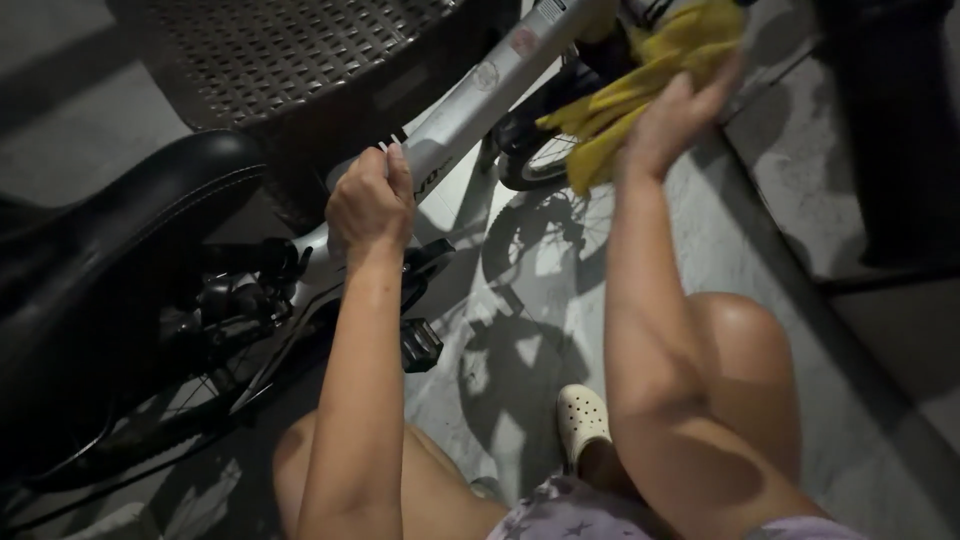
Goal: The person wipes the rear frame, seat post, and rear wheel of a bicycle using a yellow cloth. The person activates the rear red light briefly while cleaning and continues wiping the chainstay and wheel area.
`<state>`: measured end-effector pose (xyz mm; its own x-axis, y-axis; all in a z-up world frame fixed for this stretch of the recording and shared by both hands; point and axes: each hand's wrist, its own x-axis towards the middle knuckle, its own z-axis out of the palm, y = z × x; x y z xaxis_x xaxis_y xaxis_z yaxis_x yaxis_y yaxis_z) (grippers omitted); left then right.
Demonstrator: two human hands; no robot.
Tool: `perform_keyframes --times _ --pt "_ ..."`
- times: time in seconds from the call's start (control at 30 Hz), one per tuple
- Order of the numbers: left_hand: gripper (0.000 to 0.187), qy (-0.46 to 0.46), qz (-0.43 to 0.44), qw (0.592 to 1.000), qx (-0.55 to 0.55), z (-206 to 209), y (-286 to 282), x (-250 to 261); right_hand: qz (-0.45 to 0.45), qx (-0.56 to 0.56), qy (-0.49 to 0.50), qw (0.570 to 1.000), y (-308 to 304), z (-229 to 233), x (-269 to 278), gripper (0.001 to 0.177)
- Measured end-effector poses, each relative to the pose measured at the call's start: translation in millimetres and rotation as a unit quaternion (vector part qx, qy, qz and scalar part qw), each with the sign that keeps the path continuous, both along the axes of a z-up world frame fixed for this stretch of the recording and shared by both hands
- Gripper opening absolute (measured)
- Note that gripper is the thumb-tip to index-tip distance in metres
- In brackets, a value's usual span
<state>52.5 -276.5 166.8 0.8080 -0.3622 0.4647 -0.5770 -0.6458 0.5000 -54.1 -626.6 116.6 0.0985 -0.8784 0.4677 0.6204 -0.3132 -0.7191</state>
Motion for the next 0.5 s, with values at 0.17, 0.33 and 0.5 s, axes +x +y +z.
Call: perform_keyframes --times 0.17,0.33,0.5 --pt "0.055 -0.024 -0.033 0.999 -0.026 -3 6 6 -0.132 -0.271 0.357 0.884 18 1 6 0.051" --pt "0.062 -0.014 -0.034 0.999 -0.028 -7 8 8 -0.019 -0.138 0.16 0.977 73 -5 -33 0.041" --pt "0.065 -0.022 -0.032 0.999 -0.038 -5 11 12 -0.063 -0.172 0.32 0.93 122 -3 -11 0.027"
